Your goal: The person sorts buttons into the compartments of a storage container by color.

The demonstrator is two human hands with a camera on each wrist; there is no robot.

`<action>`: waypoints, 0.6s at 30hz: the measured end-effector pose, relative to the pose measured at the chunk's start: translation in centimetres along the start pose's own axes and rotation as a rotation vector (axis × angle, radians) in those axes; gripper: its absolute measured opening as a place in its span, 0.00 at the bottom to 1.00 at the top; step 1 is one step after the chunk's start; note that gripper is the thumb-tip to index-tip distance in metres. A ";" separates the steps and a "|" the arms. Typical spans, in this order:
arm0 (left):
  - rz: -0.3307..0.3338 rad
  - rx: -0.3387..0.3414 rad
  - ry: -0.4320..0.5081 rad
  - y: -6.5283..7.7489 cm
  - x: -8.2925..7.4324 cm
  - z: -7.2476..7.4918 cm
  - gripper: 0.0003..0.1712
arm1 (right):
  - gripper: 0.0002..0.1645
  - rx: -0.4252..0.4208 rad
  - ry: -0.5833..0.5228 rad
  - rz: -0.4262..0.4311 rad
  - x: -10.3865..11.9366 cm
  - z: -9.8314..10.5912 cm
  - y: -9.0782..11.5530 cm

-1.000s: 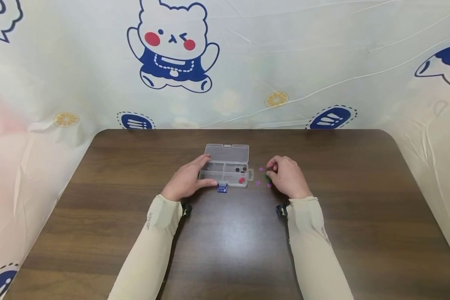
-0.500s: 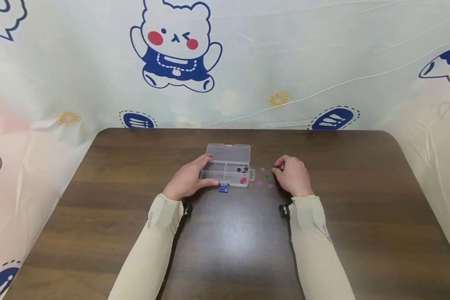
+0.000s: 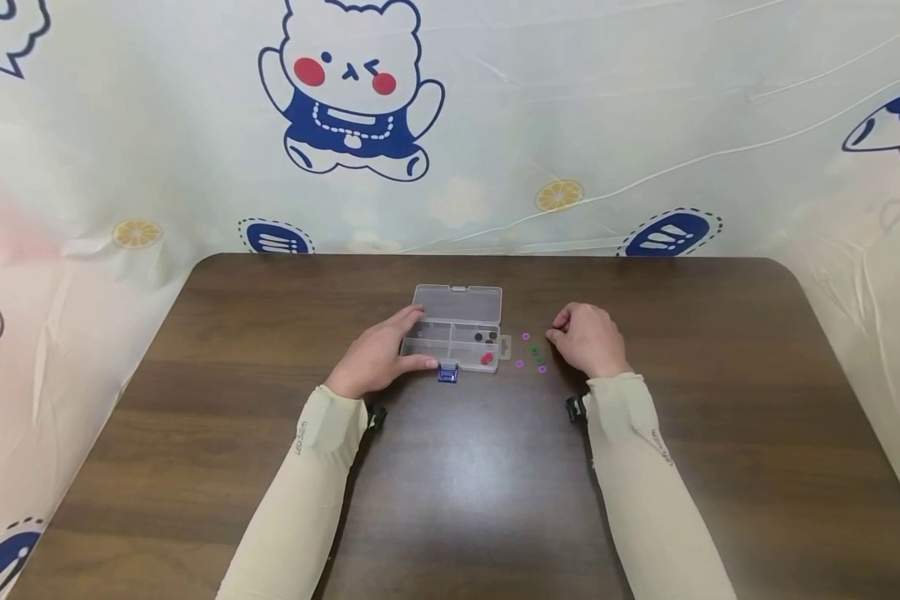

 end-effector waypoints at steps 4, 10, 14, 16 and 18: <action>-0.003 0.003 -0.003 0.0 -0.1 0.1 0.51 | 0.12 0.032 0.001 -0.010 -0.1 -0.1 -0.2; -0.008 0.000 -0.006 -0.1 -0.2 0.2 0.51 | 0.12 0.052 0.016 -0.004 -0.2 -0.3 -0.4; -0.008 -0.001 -0.006 -0.1 -0.1 0.1 0.51 | 0.11 0.054 0.020 -0.002 -0.2 -0.4 -0.4; -0.006 0.000 -0.005 -0.1 -0.1 0.0 0.51 | 0.11 0.057 0.016 -0.003 -0.2 -0.5 -0.5; -0.006 -0.001 -0.005 -0.1 -0.1 0.0 0.51 | 0.11 0.061 0.011 -0.003 -0.2 -0.6 -0.5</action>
Point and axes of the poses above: each hand's wrist, its own y-axis away from the middle knuckle, its own z-axis out of the back of the hand, x = y × z, the point moved 8 cm from there along -y, towards the middle knuckle, and after that the axes turned 8 degrees about z, right-handed, at the moved point
